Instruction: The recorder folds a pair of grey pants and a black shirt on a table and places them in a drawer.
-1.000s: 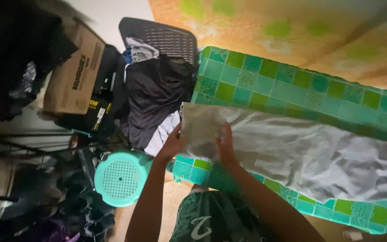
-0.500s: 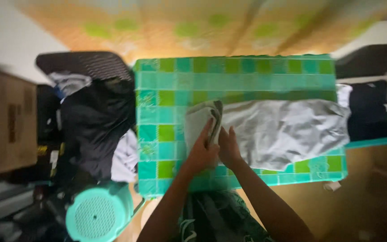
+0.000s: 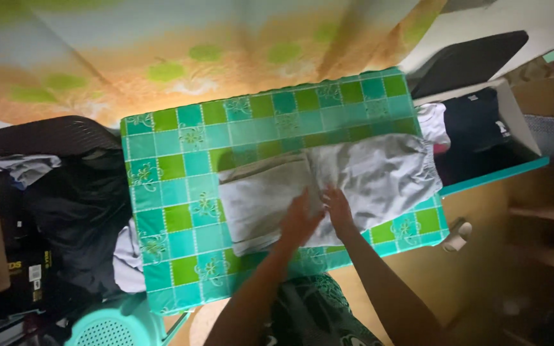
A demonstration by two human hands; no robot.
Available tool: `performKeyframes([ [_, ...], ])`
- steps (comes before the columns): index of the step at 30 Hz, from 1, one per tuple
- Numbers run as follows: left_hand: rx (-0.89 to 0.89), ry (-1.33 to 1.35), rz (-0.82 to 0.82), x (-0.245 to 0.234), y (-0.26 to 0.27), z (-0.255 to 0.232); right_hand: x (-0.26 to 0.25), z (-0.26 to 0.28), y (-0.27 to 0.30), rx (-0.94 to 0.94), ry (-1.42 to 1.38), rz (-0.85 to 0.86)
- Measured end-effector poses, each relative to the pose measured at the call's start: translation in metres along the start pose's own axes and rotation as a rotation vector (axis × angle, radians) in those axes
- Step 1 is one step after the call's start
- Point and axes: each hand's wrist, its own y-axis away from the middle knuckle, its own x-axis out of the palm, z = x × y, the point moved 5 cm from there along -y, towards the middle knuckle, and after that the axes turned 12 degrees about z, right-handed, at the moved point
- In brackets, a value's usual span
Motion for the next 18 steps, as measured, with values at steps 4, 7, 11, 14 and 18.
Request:
performKeyframes([
  [4,0.069,-0.448,-0.496,-0.020,0.029,0.090,-0.001,0.037,0.023,-0.430,0.820,-0.185],
  [7,-0.126,-0.584,-0.758,-0.050,0.060,0.127,0.024,0.035,0.023,-0.501,1.119,-0.183],
  [11,-0.416,-0.496,-0.964,-0.083,0.093,0.134,0.061,0.070,0.024,-0.072,0.871,-0.126],
  [14,-0.452,-0.392,-0.891,-0.083,0.087,0.170,0.039,0.024,0.008,0.124,0.931,-0.010],
  [18,-0.466,-0.361,-0.838,-0.082,0.086,0.156,0.032,0.023,0.029,0.015,0.981,-0.076],
])
